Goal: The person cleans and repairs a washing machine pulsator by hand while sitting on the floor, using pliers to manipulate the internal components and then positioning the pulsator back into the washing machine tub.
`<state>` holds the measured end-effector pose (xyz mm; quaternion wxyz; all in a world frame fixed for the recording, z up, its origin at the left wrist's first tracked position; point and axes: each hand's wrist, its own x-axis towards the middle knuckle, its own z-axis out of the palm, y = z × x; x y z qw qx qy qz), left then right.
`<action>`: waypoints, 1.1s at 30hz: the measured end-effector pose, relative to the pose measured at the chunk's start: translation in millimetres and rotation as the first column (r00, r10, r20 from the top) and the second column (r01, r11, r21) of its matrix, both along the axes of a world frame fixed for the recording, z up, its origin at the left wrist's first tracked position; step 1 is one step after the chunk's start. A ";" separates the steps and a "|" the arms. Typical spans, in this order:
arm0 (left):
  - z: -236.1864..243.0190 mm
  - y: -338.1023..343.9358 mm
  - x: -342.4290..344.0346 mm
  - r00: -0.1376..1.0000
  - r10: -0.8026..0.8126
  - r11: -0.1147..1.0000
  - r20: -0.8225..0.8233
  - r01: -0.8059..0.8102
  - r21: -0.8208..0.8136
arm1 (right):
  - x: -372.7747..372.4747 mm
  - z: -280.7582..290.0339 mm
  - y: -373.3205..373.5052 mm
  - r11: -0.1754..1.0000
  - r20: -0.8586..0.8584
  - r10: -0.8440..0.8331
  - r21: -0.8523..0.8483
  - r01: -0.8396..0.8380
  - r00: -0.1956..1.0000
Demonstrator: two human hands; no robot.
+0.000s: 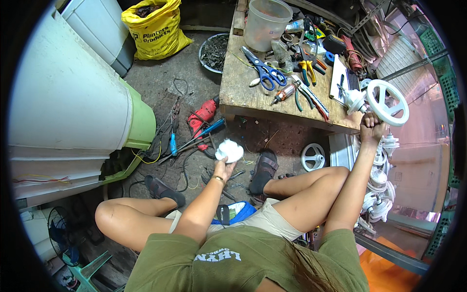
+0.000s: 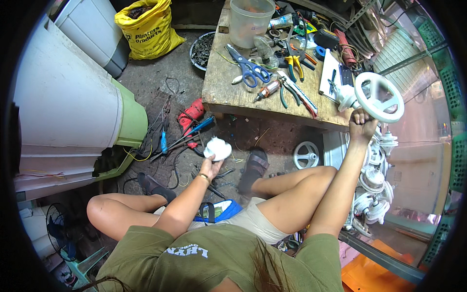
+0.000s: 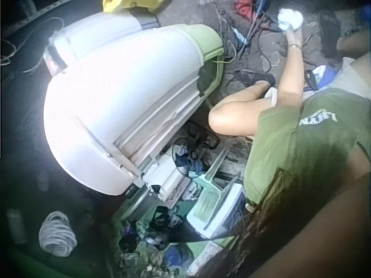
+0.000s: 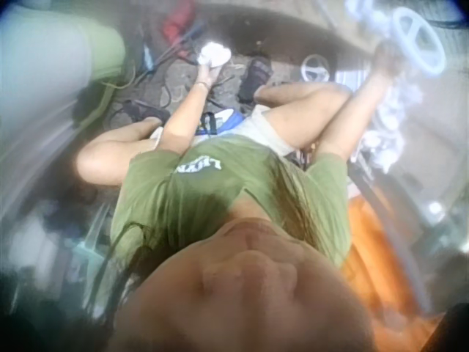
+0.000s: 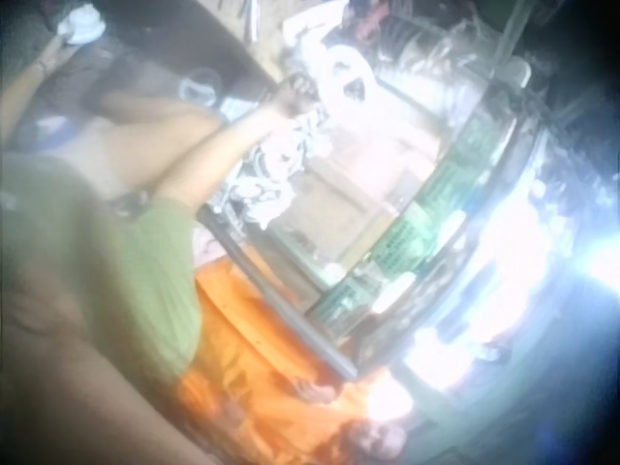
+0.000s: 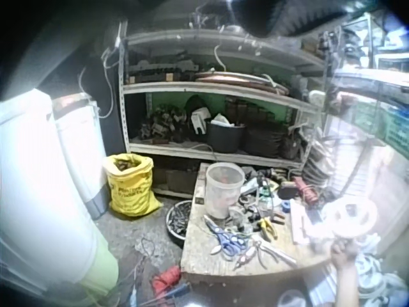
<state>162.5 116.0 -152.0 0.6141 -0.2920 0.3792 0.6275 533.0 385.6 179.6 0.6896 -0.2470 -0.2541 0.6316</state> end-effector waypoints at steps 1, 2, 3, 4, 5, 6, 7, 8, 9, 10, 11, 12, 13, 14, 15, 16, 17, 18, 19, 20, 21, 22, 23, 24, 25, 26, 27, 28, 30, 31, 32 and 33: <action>8.1 -9.9 -4.1 0.998 -0.031 0.997 0.063 0.027 0.066 | -5.4 -1.5 3.4 1.000 0.008 0.025 -0.001 -0.025 1.000; 33.7 -17.0 -3.3 0.991 -0.114 0.985 0.076 0.102 0.138 | -10.8 -6.8 3.6 0.999 0.023 0.041 -0.008 -0.041 0.999; 64.0 -25.2 -2.1 0.979 -0.188 0.963 0.080 0.168 0.208 | -20.7 -10.8 0.4 0.998 0.034 0.065 -0.016 -0.064 0.997; 73.5 -37.4 -5.8 0.977 -0.195 0.944 0.083 0.164 0.288 | -53.3 -11.4 -7.6 0.984 0.010 0.178 0.018 -0.178 0.984; 90.0 -40.9 -7.0 0.974 -0.196 0.903 0.112 0.135 0.407 | -78.6 -17.0 -19.2 0.948 0.001 0.315 0.046 -0.315 0.949; 116.8 -40.4 -13.0 0.971 -0.196 0.851 0.134 0.100 0.516 | -105.1 -24.7 -32.6 0.971 0.213 0.237 -0.029 -0.236 0.948; 142.4 -42.0 -25.1 0.971 -0.190 0.787 0.149 0.059 0.614 | -150.8 -16.1 -57.1 0.969 0.180 0.211 -0.167 -0.182 0.961; 163.0 -37.1 -35.9 0.972 -0.180 0.749 0.149 0.038 0.661 | -171.2 -25.7 -62.4 0.958 -0.063 0.183 -0.212 -0.192 0.981; 183.6 -32.7 -49.6 0.978 -0.189 0.665 0.084 0.065 0.744 | -174.2 -29.9 -69.7 0.764 -0.057 0.644 0.007 -0.645 0.763; 203.3 -27.5 -62.6 0.984 -0.146 0.664 0.100 0.023 0.748 | -190.6 -18.2 -81.6 0.794 0.060 0.607 -0.044 -0.606 0.792; 224.5 -21.1 -73.3 0.987 -0.110 0.657 0.118 -0.017 0.754 | -208.5 -2.8 -95.9 0.829 0.183 0.558 -0.084 -0.553 0.809; 248.0 -15.2 -82.9 0.996 -0.083 0.692 -0.035 0.083 0.717 | -218.5 -1.0 -104.1 0.886 0.238 0.463 -0.141 -0.442 0.854; 266.8 -14.2 -95.8 0.980 -0.052 0.733 -0.192 0.168 0.659 | -236.3 1.1 -114.5 0.916 0.321 0.401 -0.122 -0.382 0.858; 278.7 -15.9 -108.8 0.979 0.006 0.714 -0.204 0.139 0.686 | -253.3 4.6 -126.1 0.943 0.410 0.329 -0.102 -0.316 0.851; 292.6 -19.0 -124.1 0.972 0.049 0.684 -0.228 0.134 0.717 | -264.2 9.5 -134.9 0.932 0.441 0.360 -0.128 -0.339 0.822; 306.8 -26.6 -139.1 0.928 0.099 0.674 -0.359 0.202 0.711 | -276.5 11.4 -143.9 0.917 0.466 0.397 -0.160 -0.366 0.790; 320.0 -31.5 -147.8 0.865 0.143 0.666 -0.480 0.275 0.693 | -282.1 8.6 -148.6 0.881 0.464 0.468 -0.181 -0.437 0.752; 330.1 -34.9 -152.2 0.744 0.203 0.715 -0.637 0.332 0.615 | -291.2 7.5 -155.4 0.871 0.429 0.486 -0.170 -0.460 0.761; 336.6 -39.1 -156.6 0.592 0.242 0.769 -0.769 0.366 0.524 | -302.6 5.5 -163.8 0.860 0.393 0.506 -0.164 -0.483 0.768; 342.4 -44.5 -160.5 0.415 0.260 0.823 -0.872 0.377 0.425 | -312.3 2.6 -169.2 0.838 0.364 0.542 -0.169 -0.518 0.758; 348.5 -50.0 -160.9 0.254 0.291 0.852 -0.922 0.370 0.371 | -321.4 -1.1 -173.0 0.825 0.338 0.563 -0.174 -0.537 0.754; 352.1 -53.5 -156.7 0.093 0.314 0.878 -0.945 0.350 0.326 | -328.9 -3.4 -176.6 0.816 0.319 0.577 -0.180 -0.549 0.752; 353.3 -55.4 -153.1 -0.070 0.322 0.904 -0.944 0.320 0.284 | -336.2 -5.8 -180.7 0.808 0.307 0.588 -0.186 -0.559 0.748; 351.8 -55.7 -151.4 -0.099 0.371 0.903 -0.924 0.273 0.333 | -344.7 -7.3 -185.0 0.804 0.300 0.593 -0.183 -0.566 0.747; 350.3 -58.8 -148.9 -0.154 0.354 0.916 -0.922 0.254 0.310 | -349.3 -9.1 -189.0 0.808 0.301 0.588 -0.187 -0.558 0.750; 349.8 -61.8 -147.0 -0.209 0.336 0.929 -0.919 0.234 0.286 | -354.3 -10.2 -192.4 0.812 0.302 0.583 -0.190 -0.551 0.754; 350.1 -64.1 -145.3 -0.261 0.315 0.941 -0.913 0.214 0.264 | -353.9 -17.8 -190.9 0.796 0.301 0.603 -0.163 -0.583 0.739; 350.7 -66.5 -144.6 -0.293 0.298 0.948 -0.908 0.203 0.245 | -357.0 -20.8 -192.3 0.782 0.288 0.620 -0.154 -0.603 0.730; 345.8 -67.8 -143.4 -0.305 0.273 0.957 -0.913 0.179 0.227 | -361.5 -25.5 -193.3 0.755 0.273 0.651 -0.137 -0.642 0.708; 345.2 -68.7 -145.3 -0.318 0.257 0.962 -0.913 0.172 0.212 | -365.6 -23.2 -196.4 0.755 0.288 0.649 -0.127 -0.643 0.705; 343.6 -69.4 -147.6 -0.307 0.253 0.964 -0.917 0.160 0.213 | -369.5 -20.8 -199.2 0.755 0.304 0.646 -0.117 -0.645 0.700; 341.3 -69.7 -149.8 -0.296 0.250 0.966 -0.922 0.148 0.214 | -371.1 -19.8 -200.0 0.739 0.330 0.657 -0.104 -0.666 0.677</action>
